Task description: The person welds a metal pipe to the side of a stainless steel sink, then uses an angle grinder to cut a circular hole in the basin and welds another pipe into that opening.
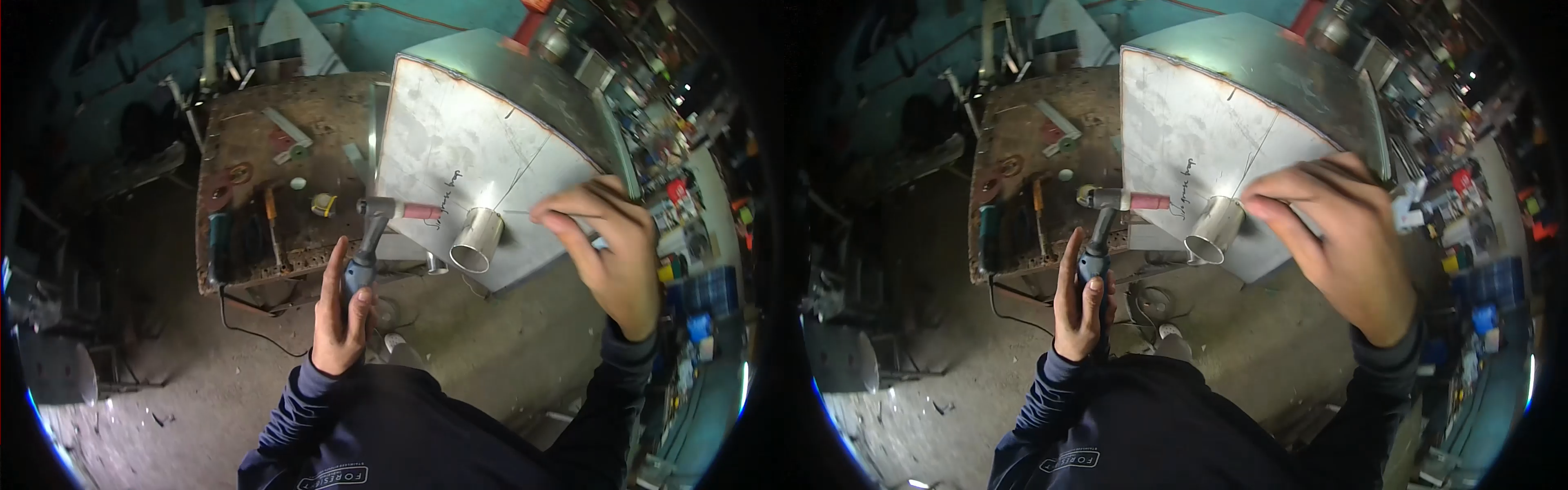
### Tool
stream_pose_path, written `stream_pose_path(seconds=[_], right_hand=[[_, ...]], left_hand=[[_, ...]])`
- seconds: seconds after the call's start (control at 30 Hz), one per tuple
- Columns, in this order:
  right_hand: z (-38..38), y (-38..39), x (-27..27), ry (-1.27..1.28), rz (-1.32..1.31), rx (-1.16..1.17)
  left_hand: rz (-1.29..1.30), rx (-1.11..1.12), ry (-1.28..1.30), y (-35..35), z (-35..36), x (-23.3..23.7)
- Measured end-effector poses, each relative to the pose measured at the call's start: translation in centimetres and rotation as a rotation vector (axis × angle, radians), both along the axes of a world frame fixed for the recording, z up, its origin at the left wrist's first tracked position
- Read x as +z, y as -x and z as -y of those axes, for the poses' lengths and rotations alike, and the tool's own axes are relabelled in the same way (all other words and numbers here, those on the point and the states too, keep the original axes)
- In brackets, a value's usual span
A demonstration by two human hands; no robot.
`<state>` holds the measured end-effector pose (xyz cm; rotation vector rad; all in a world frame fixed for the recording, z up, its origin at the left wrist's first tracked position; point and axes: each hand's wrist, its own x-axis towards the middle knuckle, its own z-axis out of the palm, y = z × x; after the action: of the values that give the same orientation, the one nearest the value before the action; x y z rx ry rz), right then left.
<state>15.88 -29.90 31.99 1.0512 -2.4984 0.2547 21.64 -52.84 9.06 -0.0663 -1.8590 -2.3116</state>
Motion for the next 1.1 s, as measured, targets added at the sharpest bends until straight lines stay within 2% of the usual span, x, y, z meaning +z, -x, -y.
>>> stream_pose_path(seconds=[0.03, 0.1, 0.27, 0.33, 0.4, 0.67, 0.77, 1.1], right_hand=[[0.8, 0.2, -0.9, -0.019, 0.007, -0.034], [2.0, 0.7, -2.5, 0.164, 0.258, -0.164], [2.6, 2.0, -4.4, 0.052, 0.207, -0.201], [2.9, 2.2, -4.4, 0.078, 0.310, -0.253], [2.5, 3.0, -4.8, 0.061, 0.313, -0.235], [2.0, 4.6, -4.7, 0.051, 0.400, -0.218], [2.0, 4.6, -4.6, 0.088, 0.504, -0.231], [1.8, 4.7, -5.2, 0.080, 0.438, -0.233]], left_hand=[[-0.016, -0.013, 0.098, 0.4, 0.4, -0.3], [-0.041, -0.053, 0.064, 1.3, 0.4, -1.2], [-0.062, -0.118, 0.023, 2.4, -0.6, -2.1], [-0.020, -0.139, -0.040, 2.5, -1.1, -2.2], [-0.005, -0.122, 0.068, 2.7, -1.6, -2.4], [0.045, -0.039, -0.053, 1.7, -4.9, -3.0], [0.029, -0.014, -0.208, 1.1, -6.3, -3.4], [0.032, 0.005, -0.247, 0.8, -7.4, -3.4]])
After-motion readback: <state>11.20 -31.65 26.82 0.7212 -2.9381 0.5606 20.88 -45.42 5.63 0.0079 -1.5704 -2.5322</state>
